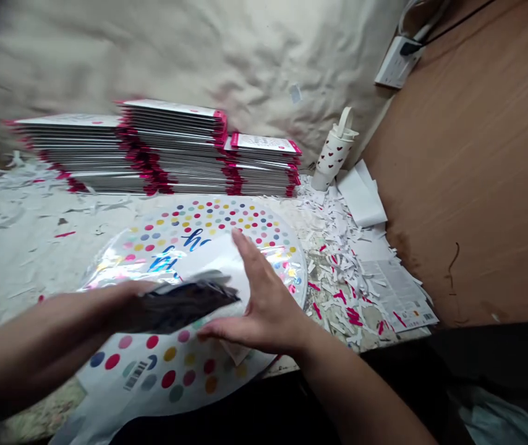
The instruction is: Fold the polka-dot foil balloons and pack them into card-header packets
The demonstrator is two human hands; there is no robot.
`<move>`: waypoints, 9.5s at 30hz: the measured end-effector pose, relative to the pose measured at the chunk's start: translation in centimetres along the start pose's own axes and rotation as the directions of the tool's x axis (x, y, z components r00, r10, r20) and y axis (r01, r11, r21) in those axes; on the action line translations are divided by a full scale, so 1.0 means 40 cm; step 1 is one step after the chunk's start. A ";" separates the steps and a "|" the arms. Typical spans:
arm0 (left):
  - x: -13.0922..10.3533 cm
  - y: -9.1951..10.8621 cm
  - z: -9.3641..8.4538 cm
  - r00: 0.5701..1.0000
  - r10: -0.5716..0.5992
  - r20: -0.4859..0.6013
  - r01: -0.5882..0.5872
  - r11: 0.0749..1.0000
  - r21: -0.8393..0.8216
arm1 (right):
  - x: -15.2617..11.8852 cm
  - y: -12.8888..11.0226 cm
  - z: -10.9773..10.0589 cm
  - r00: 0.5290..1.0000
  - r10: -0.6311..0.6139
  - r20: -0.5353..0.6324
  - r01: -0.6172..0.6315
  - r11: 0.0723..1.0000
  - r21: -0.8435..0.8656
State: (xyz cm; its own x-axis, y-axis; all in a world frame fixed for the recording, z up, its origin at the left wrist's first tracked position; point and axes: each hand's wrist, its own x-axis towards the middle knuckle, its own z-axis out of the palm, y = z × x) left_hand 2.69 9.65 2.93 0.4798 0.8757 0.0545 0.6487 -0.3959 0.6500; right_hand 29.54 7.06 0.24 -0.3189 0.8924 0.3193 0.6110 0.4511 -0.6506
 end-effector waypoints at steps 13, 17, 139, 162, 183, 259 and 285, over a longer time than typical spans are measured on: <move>0.053 0.097 0.322 0.934 0.125 0.336 -0.246 0.905 0.348 | 0.084 0.285 0.005 0.701 0.658 0.275 -0.677 0.493 0.546; 0.075 -0.004 0.254 0.798 0.147 0.584 -0.306 0.934 0.183 | 0.072 0.289 -0.047 0.720 0.655 0.231 -0.629 0.474 0.616; -0.002 0.028 0.251 0.866 -0.465 0.183 0.432 0.513 -0.742 | 0.066 0.111 -0.053 0.973 0.208 -0.101 -0.226 0.761 -0.608; -0.005 0.046 0.264 0.873 -0.455 0.174 0.430 0.553 -0.713 | 0.044 0.063 -0.038 0.988 0.112 0.108 -0.039 0.849 -0.526; -0.015 0.056 0.266 0.888 -0.447 0.105 0.376 0.575 -0.727 | -0.004 0.019 -0.016 0.964 0.032 0.262 0.129 0.810 -0.573; -0.107 0.102 0.356 0.868 -0.497 0.000 0.152 0.266 -0.952 | -0.149 -0.017 0.202 0.970 -0.016 -0.244 0.025 0.999 0.035; -0.148 -0.069 0.002 0.708 0.331 -0.624 -0.400 0.916 0.032 | 0.011 -0.096 0.096 0.925 0.001 -0.380 0.202 0.846 0.493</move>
State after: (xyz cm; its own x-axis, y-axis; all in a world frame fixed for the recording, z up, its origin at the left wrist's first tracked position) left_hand -1.88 5.54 0.77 0.1859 0.6616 0.7265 0.4211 -0.7217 0.5494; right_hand 24.29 5.66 0.24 -0.0193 0.8306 0.5566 0.0957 0.5557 -0.8259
